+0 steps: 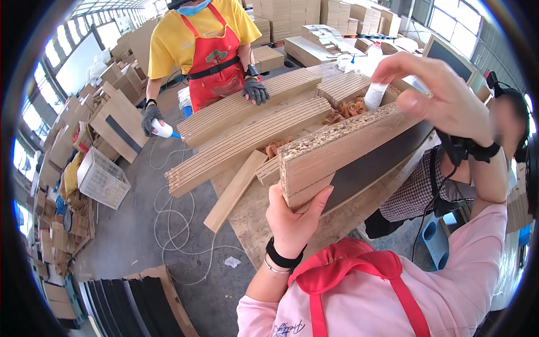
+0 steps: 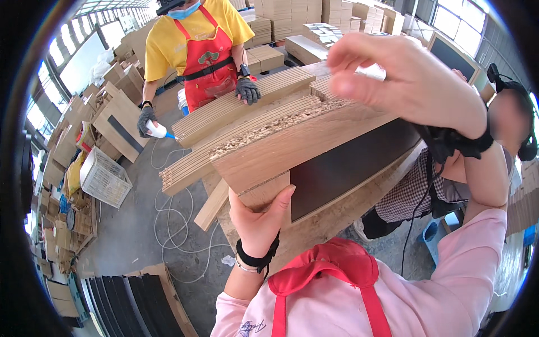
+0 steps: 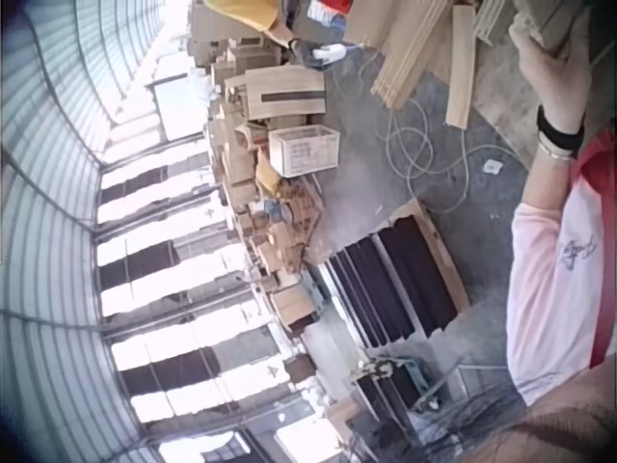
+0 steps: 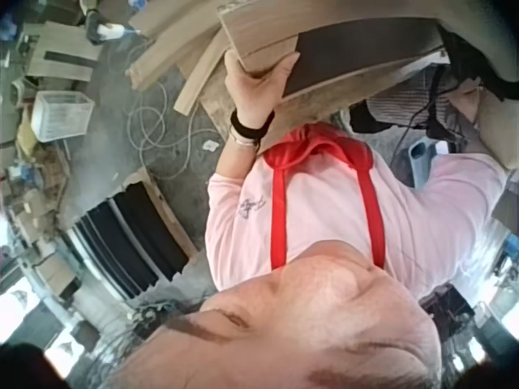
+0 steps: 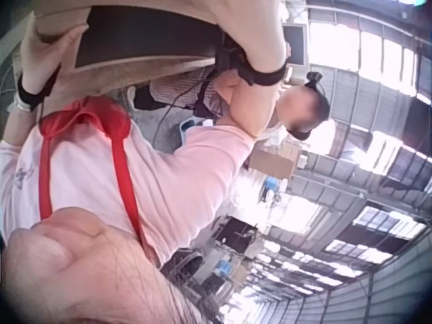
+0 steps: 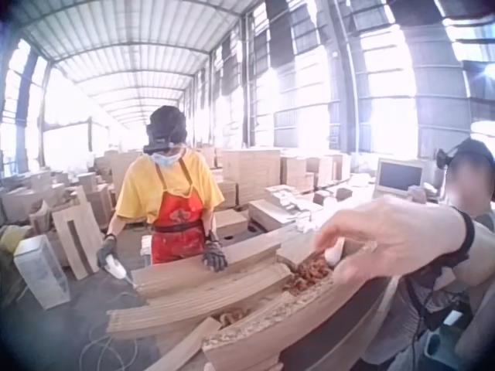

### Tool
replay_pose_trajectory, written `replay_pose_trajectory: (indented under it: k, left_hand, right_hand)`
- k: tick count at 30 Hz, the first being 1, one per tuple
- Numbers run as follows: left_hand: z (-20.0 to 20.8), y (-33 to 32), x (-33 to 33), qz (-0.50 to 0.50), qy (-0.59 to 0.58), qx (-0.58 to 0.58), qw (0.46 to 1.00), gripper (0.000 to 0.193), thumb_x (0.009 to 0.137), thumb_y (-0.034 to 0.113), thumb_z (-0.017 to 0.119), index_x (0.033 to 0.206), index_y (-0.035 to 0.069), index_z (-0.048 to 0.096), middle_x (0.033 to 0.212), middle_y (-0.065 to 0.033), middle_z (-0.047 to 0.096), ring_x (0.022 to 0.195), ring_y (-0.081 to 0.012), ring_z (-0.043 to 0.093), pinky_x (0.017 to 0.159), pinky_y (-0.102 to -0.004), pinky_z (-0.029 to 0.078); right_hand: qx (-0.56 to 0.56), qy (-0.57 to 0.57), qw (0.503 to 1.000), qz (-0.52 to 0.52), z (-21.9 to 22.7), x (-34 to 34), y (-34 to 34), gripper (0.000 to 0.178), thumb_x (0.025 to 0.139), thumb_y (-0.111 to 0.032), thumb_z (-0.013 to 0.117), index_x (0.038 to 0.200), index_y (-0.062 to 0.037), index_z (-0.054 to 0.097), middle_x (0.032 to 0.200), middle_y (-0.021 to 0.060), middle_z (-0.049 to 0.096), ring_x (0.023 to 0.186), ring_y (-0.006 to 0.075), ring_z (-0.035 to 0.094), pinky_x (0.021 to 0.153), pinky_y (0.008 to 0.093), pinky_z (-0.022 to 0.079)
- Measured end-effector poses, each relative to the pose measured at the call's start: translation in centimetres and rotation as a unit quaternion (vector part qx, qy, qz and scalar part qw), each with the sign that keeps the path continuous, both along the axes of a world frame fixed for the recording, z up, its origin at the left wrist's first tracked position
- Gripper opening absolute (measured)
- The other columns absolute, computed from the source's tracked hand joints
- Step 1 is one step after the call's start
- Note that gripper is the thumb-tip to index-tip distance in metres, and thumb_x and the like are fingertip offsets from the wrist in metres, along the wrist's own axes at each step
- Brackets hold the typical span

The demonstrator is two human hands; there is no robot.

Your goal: The person applies glue from a bottle to the edges of small wooden pieces and then attaches them to a larger wooden frame. They handle the pieces one at a time, ensuring alignment before setting them down.

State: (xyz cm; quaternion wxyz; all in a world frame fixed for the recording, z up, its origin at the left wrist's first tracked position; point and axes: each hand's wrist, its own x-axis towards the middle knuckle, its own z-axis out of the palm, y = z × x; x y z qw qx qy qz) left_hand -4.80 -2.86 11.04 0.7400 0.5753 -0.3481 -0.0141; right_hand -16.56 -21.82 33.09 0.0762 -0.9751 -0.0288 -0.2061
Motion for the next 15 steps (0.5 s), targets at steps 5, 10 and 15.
replay_pose_trajectory:
  k: [5,10,15]
  left_hand:
    - [0.0,-0.4,-0.1,0.02,-0.028,0.02,0.999,0.049,0.071,0.018,0.085,0.099,0.001,0.048,0.084,-0.0143,0.068,0.077,-0.0189,0.069,0.065,-0.0293,0.053]
    - [0.1,-0.3,0.2,-0.008,0.007,0.012,1.0,0.05,0.071,0.018,0.086,0.099,0.001,0.048,0.086,-0.0129,0.068,0.079,-0.0171,0.068,0.065,-0.0284,0.053]
    - [-0.4,0.1,-0.2,-0.01,0.02,0.008,1.0,0.05,0.07,0.016,0.086,0.1,0.001,0.048,0.089,-0.0107,0.067,0.083,-0.0137,0.065,0.067,-0.0271,0.053]
  right_hand:
    - [0.025,-0.135,0.99,-0.044,-1.7,-1.1,0.8,0.052,0.092,-0.052,0.049,0.095,-0.0005,0.058,0.082,0.015,0.062,0.078,0.0307,0.063,0.07,0.0377,0.049]
    - [-0.044,0.043,0.996,-0.071,-4.3,-0.2,1.4,0.054,0.094,-0.052,0.044,0.09,-0.0006,0.057,0.072,0.0201,0.056,0.071,0.0382,0.058,0.065,0.0434,0.046]
    - [-0.018,-0.066,0.998,-0.011,-3.2,-0.2,1.2,0.059,0.095,-0.053,0.041,0.096,0.0032,0.059,0.081,0.0215,0.059,0.08,0.0386,0.059,0.071,0.0405,0.048]
